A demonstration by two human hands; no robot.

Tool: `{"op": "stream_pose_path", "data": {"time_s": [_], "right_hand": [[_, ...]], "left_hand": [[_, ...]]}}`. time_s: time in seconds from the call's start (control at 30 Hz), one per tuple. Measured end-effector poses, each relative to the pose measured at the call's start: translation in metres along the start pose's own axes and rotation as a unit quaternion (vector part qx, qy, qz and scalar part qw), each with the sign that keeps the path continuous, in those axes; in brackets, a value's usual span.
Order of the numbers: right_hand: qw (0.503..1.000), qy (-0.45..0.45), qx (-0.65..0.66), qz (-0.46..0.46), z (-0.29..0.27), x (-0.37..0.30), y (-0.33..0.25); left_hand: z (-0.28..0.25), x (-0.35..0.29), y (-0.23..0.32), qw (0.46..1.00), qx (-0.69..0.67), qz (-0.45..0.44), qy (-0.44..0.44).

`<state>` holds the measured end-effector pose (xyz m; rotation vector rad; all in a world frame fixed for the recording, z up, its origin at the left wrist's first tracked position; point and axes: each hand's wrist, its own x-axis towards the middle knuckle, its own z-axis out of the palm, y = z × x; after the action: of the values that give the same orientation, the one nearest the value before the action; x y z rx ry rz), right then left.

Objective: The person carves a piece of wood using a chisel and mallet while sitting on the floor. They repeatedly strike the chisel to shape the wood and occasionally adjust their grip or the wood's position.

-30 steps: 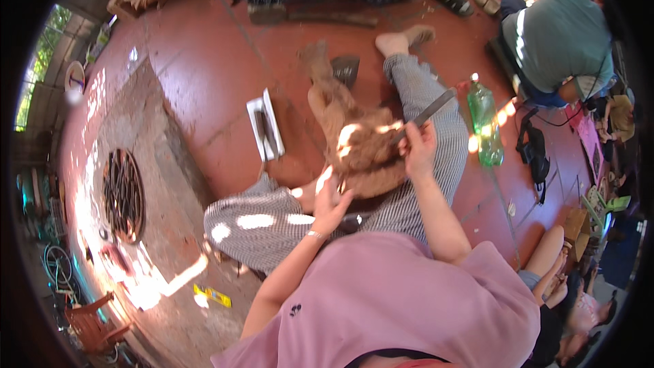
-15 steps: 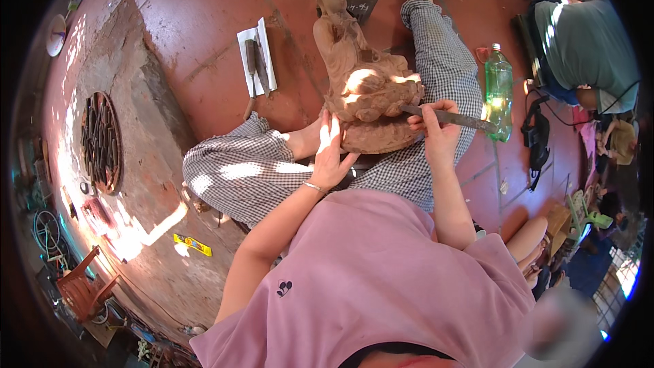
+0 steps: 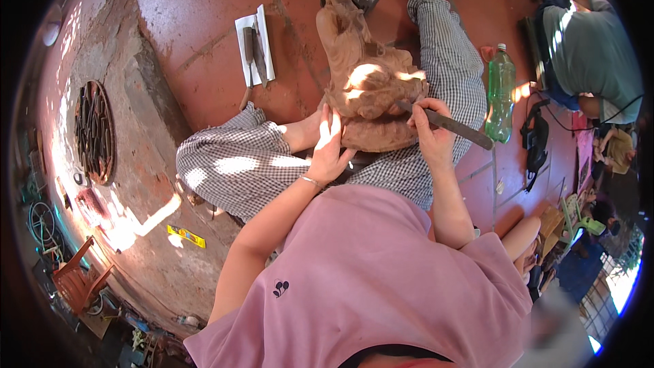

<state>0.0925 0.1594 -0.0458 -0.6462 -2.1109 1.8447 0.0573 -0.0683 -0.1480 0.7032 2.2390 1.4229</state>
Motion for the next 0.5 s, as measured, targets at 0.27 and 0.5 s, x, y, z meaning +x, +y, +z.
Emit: {"op": "stream_pose_path", "data": {"time_s": [0.27,0.5], "right_hand": [[0.997,0.028,-0.068,-0.018,-0.007,-0.005,-0.007],[0.992,-0.011,0.023,0.122,-0.031,-0.008,-0.003]], "left_hand": [[-0.002,0.001,0.004,1.0,-0.016,-0.012,-0.003],[-0.002,-0.001,0.007,1.0,-0.005,-0.019,-0.007]]}}
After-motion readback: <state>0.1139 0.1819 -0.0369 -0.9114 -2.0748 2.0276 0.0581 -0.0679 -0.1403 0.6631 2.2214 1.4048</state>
